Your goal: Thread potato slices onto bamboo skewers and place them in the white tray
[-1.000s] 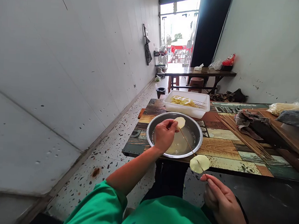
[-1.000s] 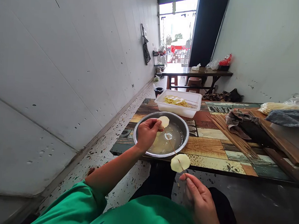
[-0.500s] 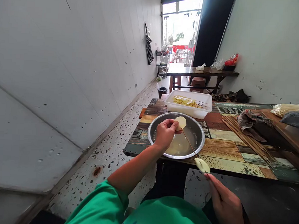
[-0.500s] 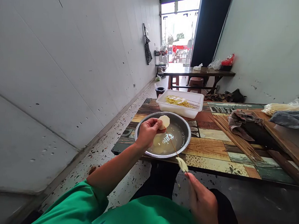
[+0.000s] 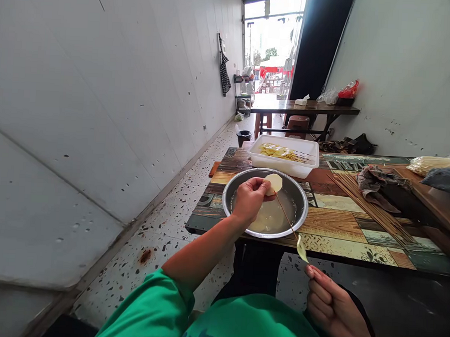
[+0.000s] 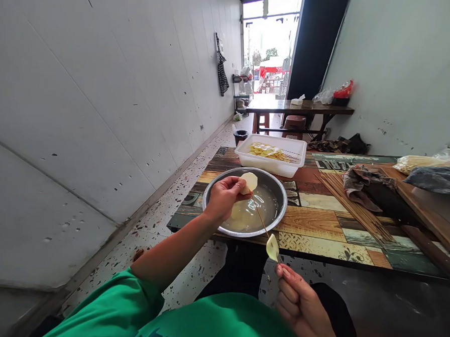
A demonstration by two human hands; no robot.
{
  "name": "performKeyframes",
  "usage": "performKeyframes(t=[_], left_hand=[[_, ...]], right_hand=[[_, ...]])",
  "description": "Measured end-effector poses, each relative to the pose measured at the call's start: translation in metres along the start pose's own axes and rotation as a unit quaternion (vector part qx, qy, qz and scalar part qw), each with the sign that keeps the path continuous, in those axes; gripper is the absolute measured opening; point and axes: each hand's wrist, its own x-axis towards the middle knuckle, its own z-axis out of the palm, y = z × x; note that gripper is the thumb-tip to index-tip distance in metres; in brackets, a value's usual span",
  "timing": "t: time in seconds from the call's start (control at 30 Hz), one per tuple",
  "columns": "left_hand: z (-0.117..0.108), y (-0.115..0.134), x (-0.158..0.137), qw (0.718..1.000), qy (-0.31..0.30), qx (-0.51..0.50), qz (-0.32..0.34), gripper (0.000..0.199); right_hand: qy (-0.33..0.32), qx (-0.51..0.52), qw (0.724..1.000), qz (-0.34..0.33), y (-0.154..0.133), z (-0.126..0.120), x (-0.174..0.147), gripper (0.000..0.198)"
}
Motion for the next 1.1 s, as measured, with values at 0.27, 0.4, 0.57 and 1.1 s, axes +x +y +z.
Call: performKeyframes(t=[0.27, 0.4, 0.57, 1.1], left_hand=[[0.000, 0.014, -0.003, 0.989, -0.050, -0.050, -0.130, 0.014], [0.000, 0.012, -0.003, 0.989, -0.052, -0.054, -0.125, 0.016], [0.001, 0.011, -0.003, 0.989, -0.063, -0.059, -0.123, 0.017], [0.003, -0.002, -0.019, 0.983, -0.173, 0.032, -0.055, 0.033]], right_hand=[[0.089, -0.163, 0.965, -0.186, 0.008, -0.017, 0.016, 0.031], [0.163, -0.304, 0.909, -0.233, 0.007, -0.019, 0.009, 0.035], [0.234, -0.409, 0.839, -0.271, 0.008, -0.011, -0.001, 0.032], [0.262, -0.488, 0.739, -0.384, 0.007, 0.019, -0.006, 0.031]])
